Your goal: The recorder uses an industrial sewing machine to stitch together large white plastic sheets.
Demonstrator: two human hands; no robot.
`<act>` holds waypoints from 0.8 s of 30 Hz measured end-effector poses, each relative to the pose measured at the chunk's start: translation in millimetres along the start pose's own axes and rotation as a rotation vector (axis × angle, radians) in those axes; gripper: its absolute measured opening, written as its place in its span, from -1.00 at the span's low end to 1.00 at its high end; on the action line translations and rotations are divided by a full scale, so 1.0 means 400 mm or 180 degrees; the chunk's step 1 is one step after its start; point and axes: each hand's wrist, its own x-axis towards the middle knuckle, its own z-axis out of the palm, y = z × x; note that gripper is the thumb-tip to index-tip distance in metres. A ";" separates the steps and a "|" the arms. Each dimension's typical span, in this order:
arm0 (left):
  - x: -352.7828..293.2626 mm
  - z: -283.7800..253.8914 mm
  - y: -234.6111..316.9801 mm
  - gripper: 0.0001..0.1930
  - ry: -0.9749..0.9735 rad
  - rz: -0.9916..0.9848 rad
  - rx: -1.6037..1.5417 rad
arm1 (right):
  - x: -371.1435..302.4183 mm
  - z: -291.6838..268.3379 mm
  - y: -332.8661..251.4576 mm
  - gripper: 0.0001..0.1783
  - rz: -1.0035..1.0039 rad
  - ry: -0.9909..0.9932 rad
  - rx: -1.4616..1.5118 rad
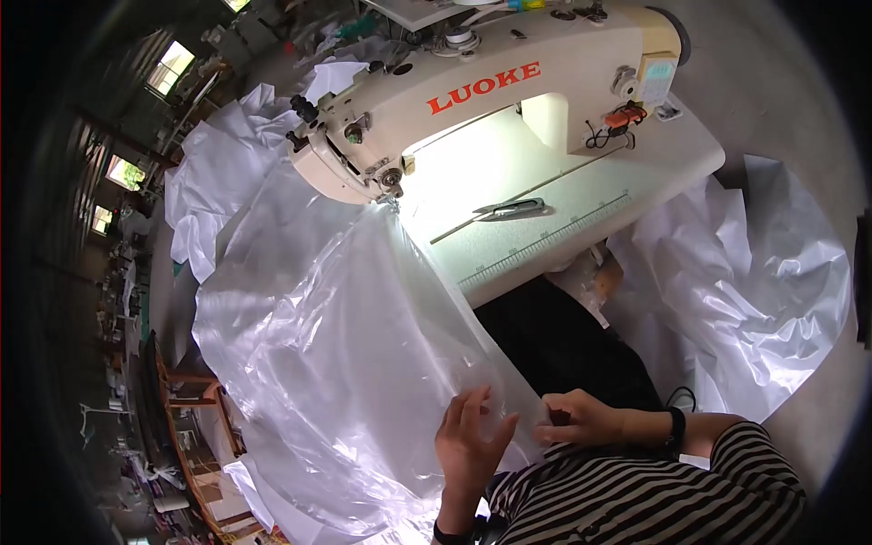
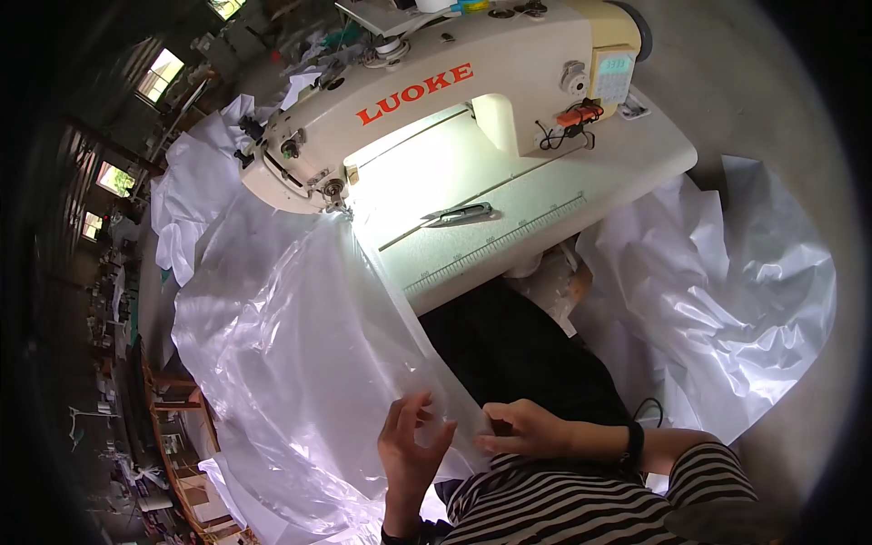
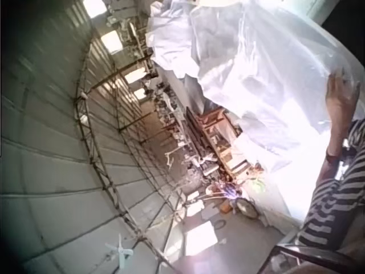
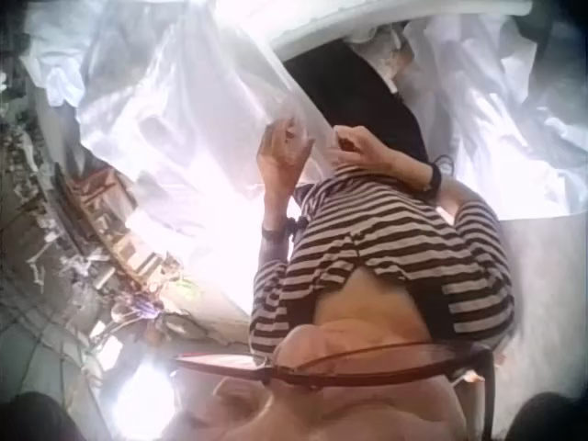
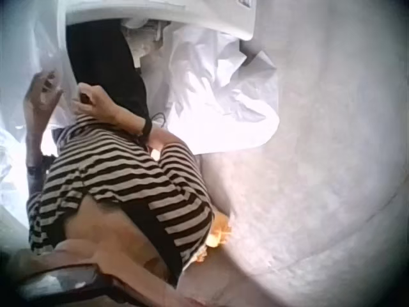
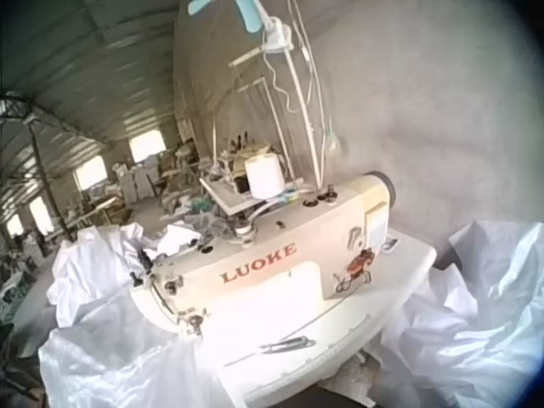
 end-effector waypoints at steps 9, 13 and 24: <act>-0.013 0.027 0.005 -0.92 -0.0055 -0.0195 -0.0289 | -0.020 -0.015 0.016 -0.85 -0.0827 0.0316 -0.0613; -0.018 0.022 0.034 -0.93 0.0059 -0.0426 -0.0850 | -0.029 -0.003 -0.020 -0.83 -0.0750 0.0158 -0.0956; -0.030 0.036 0.024 -0.89 -0.0413 -0.1346 -0.2161 | 0.019 0.027 -0.064 -0.81 -0.2063 0.0075 -0.2384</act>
